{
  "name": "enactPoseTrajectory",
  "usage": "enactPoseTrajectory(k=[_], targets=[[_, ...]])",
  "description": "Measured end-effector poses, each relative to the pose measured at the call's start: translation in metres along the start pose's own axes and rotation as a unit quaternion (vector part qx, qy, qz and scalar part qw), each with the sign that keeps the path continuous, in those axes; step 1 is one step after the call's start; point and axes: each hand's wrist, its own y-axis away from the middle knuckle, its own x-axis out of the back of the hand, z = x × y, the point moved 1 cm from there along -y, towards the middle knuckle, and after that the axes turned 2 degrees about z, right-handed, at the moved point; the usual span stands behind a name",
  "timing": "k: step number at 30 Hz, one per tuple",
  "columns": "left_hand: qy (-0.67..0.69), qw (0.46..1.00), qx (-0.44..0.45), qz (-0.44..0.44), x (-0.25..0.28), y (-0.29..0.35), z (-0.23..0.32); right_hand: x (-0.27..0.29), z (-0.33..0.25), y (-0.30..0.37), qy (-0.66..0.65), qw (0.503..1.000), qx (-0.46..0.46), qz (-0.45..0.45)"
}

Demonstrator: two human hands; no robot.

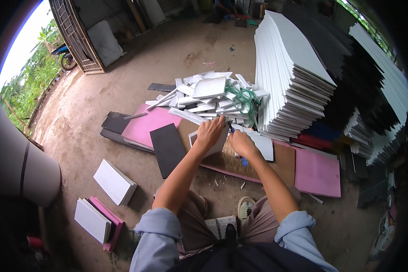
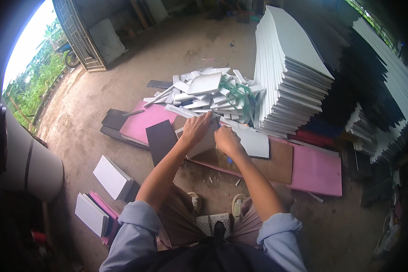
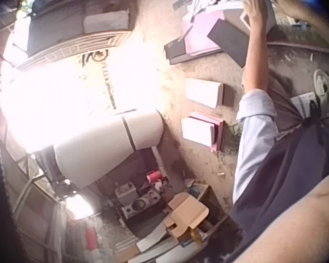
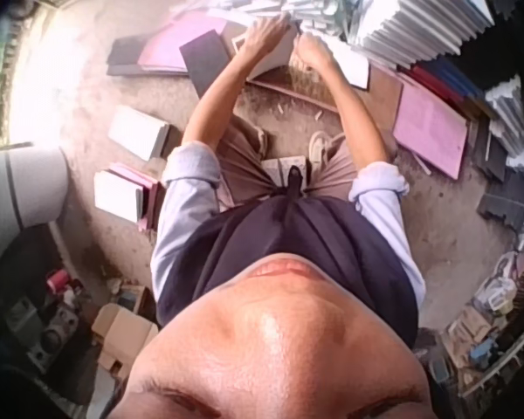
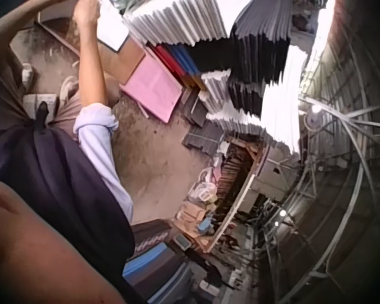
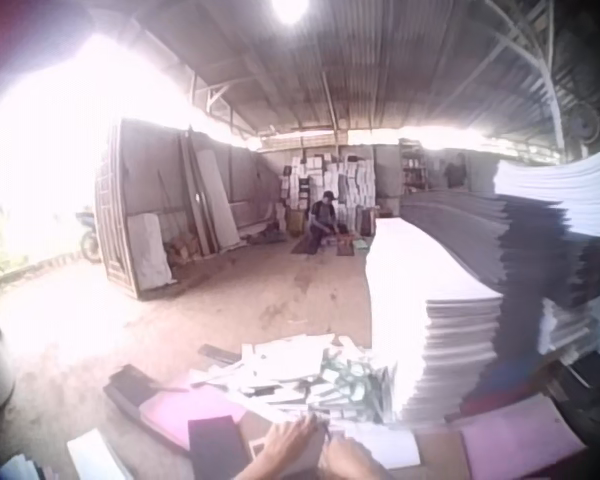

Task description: The person sits on the floor and uses a utility knife to cut white and black rectangular sheets. They align the sheets, score them with the knife, and break them along the cut line. The cut pieces are stacked nearby.

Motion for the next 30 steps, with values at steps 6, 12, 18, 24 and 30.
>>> enactPoseTrajectory(k=[6,12,18,24,30], targets=[[0.017,0.999,-0.030,-0.009,-0.001,0.009,0.004,-0.006,0.007,-0.011,-0.013,0.996,-0.034,-0.079],[0.030,0.998,-0.055,-0.007,0.002,0.012,0.015,-0.052,0.035,-0.033,-0.016,0.996,-0.065,-0.063],[0.105,0.994,-0.037,-0.005,0.003,-0.008,0.012,-0.056,0.035,-0.036,0.004,0.998,-0.038,-0.051],[0.035,0.996,0.021,-0.076,0.002,-0.015,0.005,-0.053,0.030,-0.014,0.005,1.000,0.013,0.012],[0.050,0.996,0.012,-0.070,-0.004,-0.007,0.010,-0.061,0.037,-0.008,-0.009,1.000,0.001,-0.013]])
